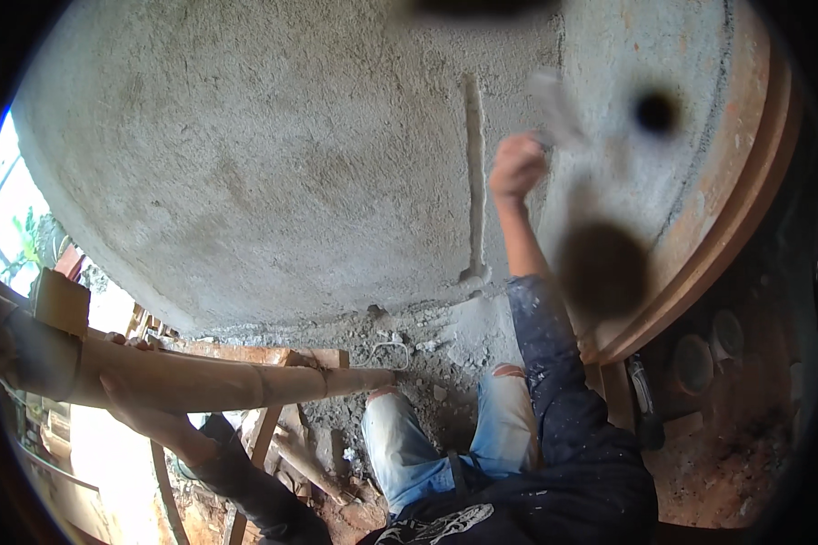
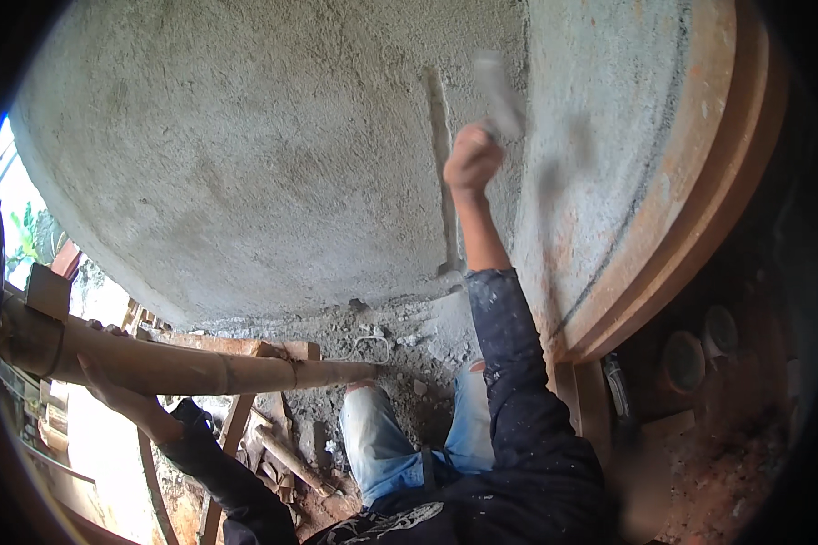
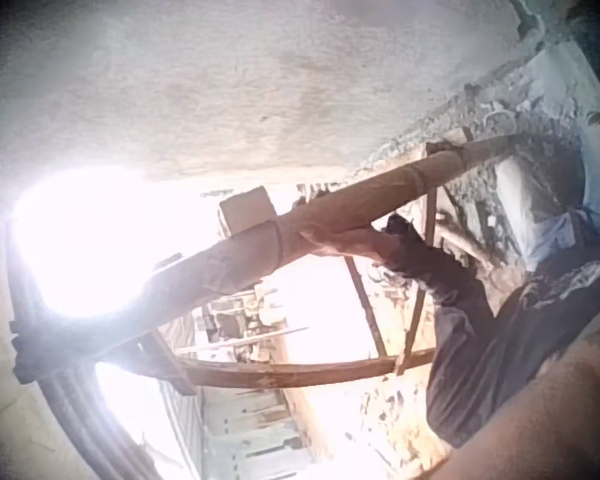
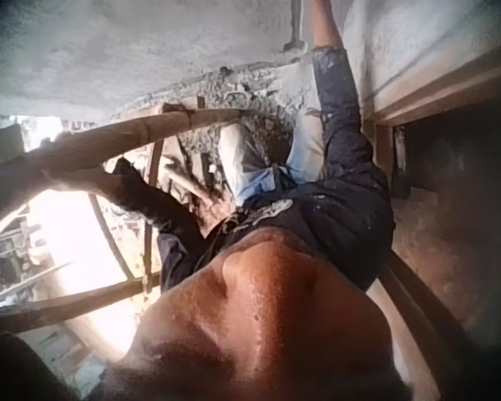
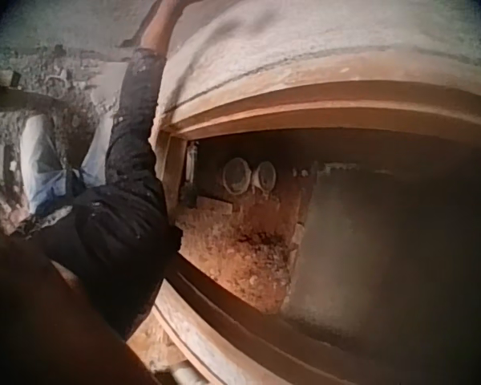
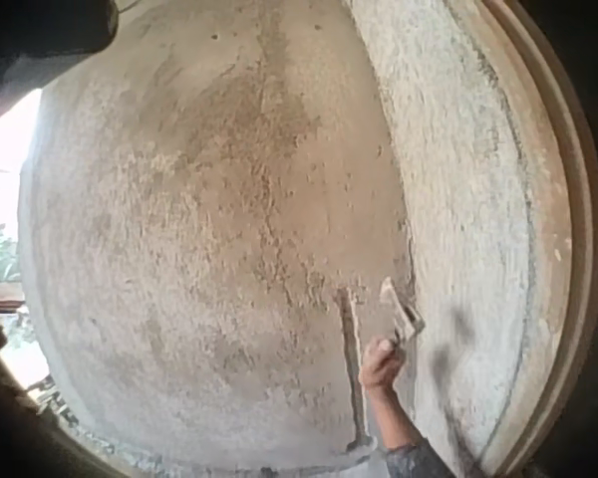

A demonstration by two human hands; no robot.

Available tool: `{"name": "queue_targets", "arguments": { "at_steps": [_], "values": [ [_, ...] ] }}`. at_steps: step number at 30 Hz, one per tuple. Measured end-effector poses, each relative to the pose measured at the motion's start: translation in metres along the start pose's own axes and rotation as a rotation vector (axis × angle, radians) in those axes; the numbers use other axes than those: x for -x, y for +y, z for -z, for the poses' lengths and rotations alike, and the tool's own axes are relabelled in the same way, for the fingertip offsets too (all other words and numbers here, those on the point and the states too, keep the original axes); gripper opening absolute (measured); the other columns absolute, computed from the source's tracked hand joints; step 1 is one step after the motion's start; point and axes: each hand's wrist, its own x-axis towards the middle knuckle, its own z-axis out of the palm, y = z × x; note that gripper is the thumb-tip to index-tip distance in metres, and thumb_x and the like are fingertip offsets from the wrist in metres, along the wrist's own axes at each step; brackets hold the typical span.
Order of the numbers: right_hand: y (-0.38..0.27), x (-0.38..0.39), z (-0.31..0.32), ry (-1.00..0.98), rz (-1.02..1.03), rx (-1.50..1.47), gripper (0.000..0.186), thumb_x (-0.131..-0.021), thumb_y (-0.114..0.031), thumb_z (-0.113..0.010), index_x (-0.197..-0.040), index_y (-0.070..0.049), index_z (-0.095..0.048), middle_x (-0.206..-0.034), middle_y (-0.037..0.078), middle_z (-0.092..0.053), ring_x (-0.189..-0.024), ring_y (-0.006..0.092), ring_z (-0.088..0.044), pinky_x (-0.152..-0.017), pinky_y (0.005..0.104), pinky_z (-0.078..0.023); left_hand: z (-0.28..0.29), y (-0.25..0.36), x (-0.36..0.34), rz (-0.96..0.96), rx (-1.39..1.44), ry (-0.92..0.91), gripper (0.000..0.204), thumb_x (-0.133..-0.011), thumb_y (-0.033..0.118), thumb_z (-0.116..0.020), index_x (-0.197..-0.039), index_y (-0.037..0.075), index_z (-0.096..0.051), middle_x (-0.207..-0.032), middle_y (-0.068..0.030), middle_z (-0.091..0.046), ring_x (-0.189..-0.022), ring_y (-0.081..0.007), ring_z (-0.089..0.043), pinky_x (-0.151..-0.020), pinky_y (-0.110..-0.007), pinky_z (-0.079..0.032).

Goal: The person chips away at a concrete wall using a small hand axe to carve a vertical channel.

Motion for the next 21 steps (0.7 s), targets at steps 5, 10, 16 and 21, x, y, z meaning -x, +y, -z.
{"name": "queue_targets", "arguments": {
  "at_steps": [5,10,16,21],
  "values": [
    [0.016,0.017,0.019,-0.505,-0.500,0.388,0.056,-0.097,-0.051,-0.039,-0.056,-0.011,-0.041,-0.049,-0.001,-0.041,-0.043,0.0143,-0.040,-0.046,0.0325,-0.032,0.002,-0.003,-0.003,0.000,-0.094,0.014,0.059,-0.089,0.044,-0.053,-0.123,-0.004,-0.050,-0.099,-0.0151,-0.059,-0.091,-0.0243,-0.058,-0.080,-0.036,-0.049],
    [-0.057,-0.029,-0.010,-0.112,-0.351,-0.278,0.061,-0.091,-0.065,-0.035,-0.061,-0.013,-0.036,-0.048,-0.003,-0.037,-0.041,0.0061,-0.037,-0.035,0.0221,-0.025,0.056,-0.003,-0.026,-0.158,-0.215,-0.051,0.059,-0.090,0.044,-0.053,-0.122,-0.004,-0.050,-0.098,-0.0151,-0.059,-0.091,-0.0247,-0.058,-0.080,-0.035,-0.050],
    [0.019,0.035,0.008,-0.323,-0.386,0.255,0.060,-0.095,-0.057,-0.036,-0.063,-0.007,-0.045,-0.049,0.003,-0.039,-0.050,0.0167,-0.043,-0.050,0.0340,-0.038,0.000,-0.002,-0.003,0.026,0.011,-0.019,0.058,-0.090,0.045,-0.052,-0.122,-0.004,-0.051,-0.097,-0.0150,-0.059,-0.089,-0.0242,-0.058,-0.078,-0.034,-0.050],
    [-0.009,0.026,0.023,-0.503,-0.557,0.347,0.060,-0.096,-0.054,-0.036,-0.059,-0.008,-0.044,-0.048,0.002,-0.037,-0.051,0.0153,-0.043,-0.051,0.0330,-0.036,-0.002,-0.001,-0.001,-0.022,-0.086,0.047,0.058,-0.090,0.046,-0.050,-0.121,-0.003,-0.051,-0.095,-0.0140,-0.059,-0.089,-0.0243,-0.058,-0.075,-0.036,-0.050]
  ]
}}
